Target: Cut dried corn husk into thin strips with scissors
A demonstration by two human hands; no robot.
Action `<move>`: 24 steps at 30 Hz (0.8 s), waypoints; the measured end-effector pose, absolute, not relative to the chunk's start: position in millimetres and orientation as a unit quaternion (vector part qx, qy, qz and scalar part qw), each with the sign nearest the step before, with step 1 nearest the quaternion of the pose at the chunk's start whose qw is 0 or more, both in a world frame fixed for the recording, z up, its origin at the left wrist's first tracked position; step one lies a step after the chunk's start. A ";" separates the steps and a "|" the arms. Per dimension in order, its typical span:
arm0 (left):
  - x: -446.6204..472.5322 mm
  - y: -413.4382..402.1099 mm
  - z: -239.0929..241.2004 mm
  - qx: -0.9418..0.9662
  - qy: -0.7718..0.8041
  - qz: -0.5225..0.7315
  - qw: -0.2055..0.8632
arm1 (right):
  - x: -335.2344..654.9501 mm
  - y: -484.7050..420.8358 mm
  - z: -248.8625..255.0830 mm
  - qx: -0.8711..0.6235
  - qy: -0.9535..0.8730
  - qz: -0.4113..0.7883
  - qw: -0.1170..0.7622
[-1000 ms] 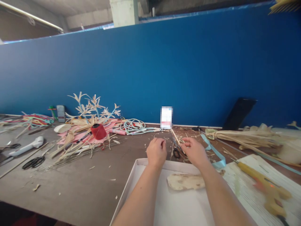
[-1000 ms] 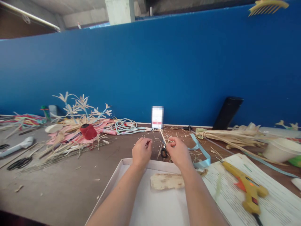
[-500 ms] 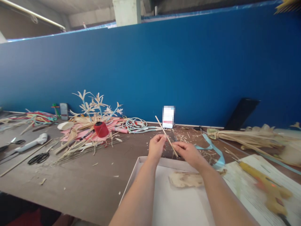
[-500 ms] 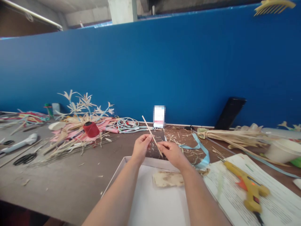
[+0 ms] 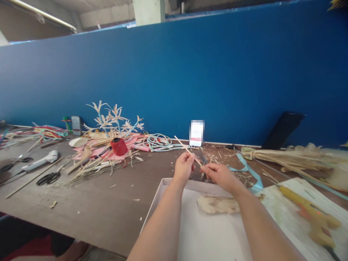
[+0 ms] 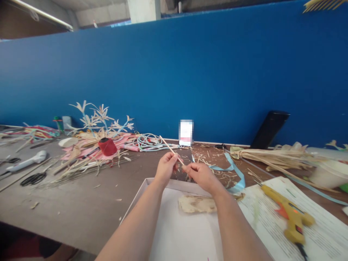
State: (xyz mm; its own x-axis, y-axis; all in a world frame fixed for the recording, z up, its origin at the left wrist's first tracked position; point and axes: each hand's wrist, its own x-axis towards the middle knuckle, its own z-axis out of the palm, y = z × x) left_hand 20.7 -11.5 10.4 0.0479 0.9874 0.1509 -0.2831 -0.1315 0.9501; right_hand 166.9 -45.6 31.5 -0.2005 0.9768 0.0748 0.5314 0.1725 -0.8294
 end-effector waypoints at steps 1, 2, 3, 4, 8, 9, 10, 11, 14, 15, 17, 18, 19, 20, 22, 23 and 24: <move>20.0 -10.0 10.0 0.462 0.371 0.590 0.549 | 168.0 -45.7 31.7 -0.540 -0.700 0.344 0.315; 19.2 -8.5 9.8 0.446 0.373 0.600 0.550 | 169.0 -45.9 32.1 -0.536 -0.707 0.346 0.306; 18.3 -7.1 9.8 0.429 0.375 0.611 0.550 | 170.0 -46.2 32.9 -0.533 -0.712 0.347 0.298; 17.2 -5.9 9.9 0.411 0.376 0.623 0.549 | 170.9 -46.7 33.9 -0.531 -0.714 0.347 0.297; 12.3 -2.5 11.3 0.353 0.383 0.661 0.540 | 175.0 -47.3 38.8 -0.560 -0.675 0.310 0.367; 11.3 -2.0 11.7 0.346 0.383 0.664 0.540 | 176.5 -46.3 39.2 -0.581 -0.644 0.293 0.403; 10.6 -1.8 11.9 0.342 0.382 0.667 0.540 | 178.4 -44.7 38.9 -0.602 -0.603 0.274 0.447; 10.1 -1.6 12.1 0.340 0.380 0.669 0.541 | 180.6 -42.4 38.0 -0.617 -0.553 0.256 0.498; 9.7 -1.4 11.7 0.341 0.378 0.671 0.539 | 189.4 -33.3 33.1 -0.586 -0.379 0.223 0.681; 9.8 -1.5 11.5 0.345 0.379 0.671 0.536 | 192.6 -30.4 31.6 -0.553 -0.321 0.222 0.736; 9.8 -1.7 10.9 0.355 0.379 0.668 0.532 | 198.3 -26.2 30.3 -0.485 -0.234 0.240 0.808; 9.7 -1.8 10.7 0.361 0.379 0.666 0.531 | 200.3 -25.2 30.5 -0.458 -0.209 0.257 0.825; 9.5 -2.0 10.5 0.367 0.378 0.664 0.531 | 201.5 -24.8 31.0 -0.439 -0.196 0.278 0.831; 9.4 -2.1 10.2 0.373 0.378 0.661 0.530 | 201.8 -24.9 31.9 -0.427 -0.194 0.297 0.832; 9.3 -2.2 9.6 0.389 0.383 0.651 0.527 | 200.0 -26.0 33.3 -0.424 -0.215 0.318 0.820; 9.5 -2.3 9.2 0.401 0.387 0.644 0.524 | 198.2 -26.7 33.7 -0.429 -0.231 0.321 0.812; 9.9 -2.4 8.9 0.415 0.394 0.636 0.518 | 196.3 -27.3 33.8 -0.435 -0.247 0.321 0.804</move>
